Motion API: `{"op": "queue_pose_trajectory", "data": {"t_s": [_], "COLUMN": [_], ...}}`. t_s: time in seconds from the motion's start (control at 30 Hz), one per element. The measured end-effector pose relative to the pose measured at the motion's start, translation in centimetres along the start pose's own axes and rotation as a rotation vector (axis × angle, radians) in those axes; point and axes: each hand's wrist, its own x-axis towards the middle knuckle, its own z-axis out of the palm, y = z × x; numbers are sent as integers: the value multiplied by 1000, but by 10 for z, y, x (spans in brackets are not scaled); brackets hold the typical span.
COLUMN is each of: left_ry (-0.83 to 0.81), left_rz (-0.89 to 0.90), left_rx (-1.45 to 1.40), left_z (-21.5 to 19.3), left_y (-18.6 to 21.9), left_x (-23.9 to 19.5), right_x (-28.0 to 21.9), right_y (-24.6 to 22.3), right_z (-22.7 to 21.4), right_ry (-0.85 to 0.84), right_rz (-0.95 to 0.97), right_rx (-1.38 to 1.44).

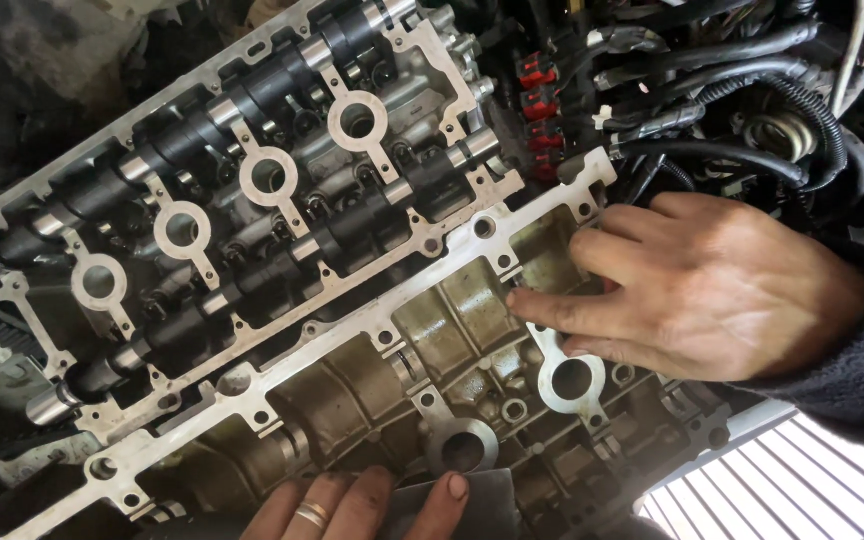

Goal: The person cleans the surface of a car engine block using a red cloth and a scraper tool. They wipe away residue and scrape the metal surface repeatedly across the entire visible area.

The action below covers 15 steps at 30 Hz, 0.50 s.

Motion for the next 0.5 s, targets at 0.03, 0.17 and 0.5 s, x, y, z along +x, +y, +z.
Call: {"op": "queue_pose_trajectory", "data": {"t_s": [0.03, 0.17, 0.5], "left_ry": [-7, -5, -12], "left_rz": [3, 0, 10], "left_rx": [-8, -9, -19], "left_z": [-1, 1, 0], "left_y": [-1, 1, 4], "left_x": [1, -3, 1], "right_x": [5, 10, -22], "right_y": [-3, -8, -2], "right_z": [-9, -21, -5], "right_ry": [34, 78, 451], "right_rz": [-42, -74, 35], "right_rx": [-86, -179, -156]}}
